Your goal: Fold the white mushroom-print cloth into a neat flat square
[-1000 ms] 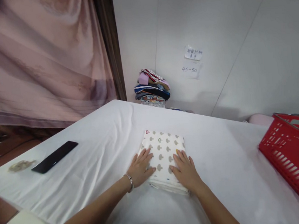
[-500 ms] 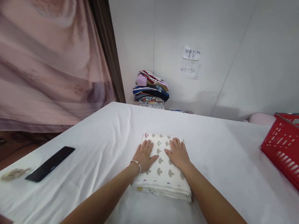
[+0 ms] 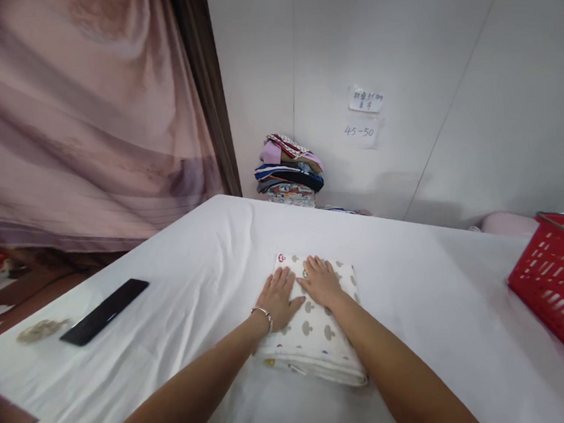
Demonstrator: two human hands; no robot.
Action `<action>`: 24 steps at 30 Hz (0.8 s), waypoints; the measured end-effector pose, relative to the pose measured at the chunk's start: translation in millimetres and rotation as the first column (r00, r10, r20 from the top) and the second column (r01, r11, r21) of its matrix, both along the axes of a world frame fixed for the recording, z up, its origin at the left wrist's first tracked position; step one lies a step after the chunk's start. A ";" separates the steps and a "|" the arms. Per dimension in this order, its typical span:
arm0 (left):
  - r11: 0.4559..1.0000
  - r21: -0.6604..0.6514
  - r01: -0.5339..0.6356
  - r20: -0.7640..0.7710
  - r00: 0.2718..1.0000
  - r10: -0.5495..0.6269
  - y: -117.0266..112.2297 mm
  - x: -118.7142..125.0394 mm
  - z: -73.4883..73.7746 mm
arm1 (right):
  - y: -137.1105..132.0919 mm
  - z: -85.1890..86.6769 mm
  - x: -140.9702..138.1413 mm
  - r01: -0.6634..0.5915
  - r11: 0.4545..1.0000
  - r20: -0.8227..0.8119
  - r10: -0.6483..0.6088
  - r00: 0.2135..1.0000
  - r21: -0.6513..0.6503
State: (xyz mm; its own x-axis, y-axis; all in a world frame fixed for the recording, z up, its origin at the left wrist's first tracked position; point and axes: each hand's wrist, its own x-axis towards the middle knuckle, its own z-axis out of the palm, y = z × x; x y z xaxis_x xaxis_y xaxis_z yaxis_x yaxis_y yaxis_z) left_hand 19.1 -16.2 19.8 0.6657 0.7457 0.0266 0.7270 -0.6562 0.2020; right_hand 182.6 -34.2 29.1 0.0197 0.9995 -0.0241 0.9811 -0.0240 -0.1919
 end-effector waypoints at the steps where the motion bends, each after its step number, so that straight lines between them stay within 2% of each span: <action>1: 1.000 0.001 0.001 0.002 1.000 -0.001 -0.4 0.1 0.2 | 1.6 -0.6 0.6 0.002 1.000 -0.010 -0.002 1.000 -0.012; 8: 1.000 -0.001 0.000 0.020 1.000 0.000 -0.9 0.5 -0.3 | 8.6 -0.2 -1.2 -0.028 0.999 -0.008 0.028 1.000 0.037; 13: 1.000 -0.019 0.006 0.020 1.000 -0.005 0.2 -0.4 -1.0 | -2.2 2.3 -4.5 -0.017 0.999 -0.049 0.016 0.999 -0.028; 16: 1.000 -0.023 0.006 0.017 1.000 -0.006 -0.3 -0.6 -1.7 | -34.1 4.1 -8.9 -0.035 0.997 -0.101 0.028 0.995 -0.070; 20: 0.999 -0.040 -0.005 0.021 1.000 0.006 -0.9 0.9 -1.4 | -103.1 1.5 -20.2 -0.141 0.988 -0.168 0.130 0.977 -0.059; 24: 0.995 -0.104 -0.002 0.073 0.997 0.010 3.0 -0.4 2.3 | -166.6 0.1 -28.2 -0.172 0.985 -0.194 0.167 0.967 -0.009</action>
State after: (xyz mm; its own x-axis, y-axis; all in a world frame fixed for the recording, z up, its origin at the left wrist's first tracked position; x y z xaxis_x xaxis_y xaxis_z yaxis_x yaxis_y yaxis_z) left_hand 18.7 -13.2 22.1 0.6605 0.7508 -0.0025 0.7116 -0.6249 0.3213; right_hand 154.4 -200.8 29.2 -0.1570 0.9869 -0.0364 0.9164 0.1319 -0.3780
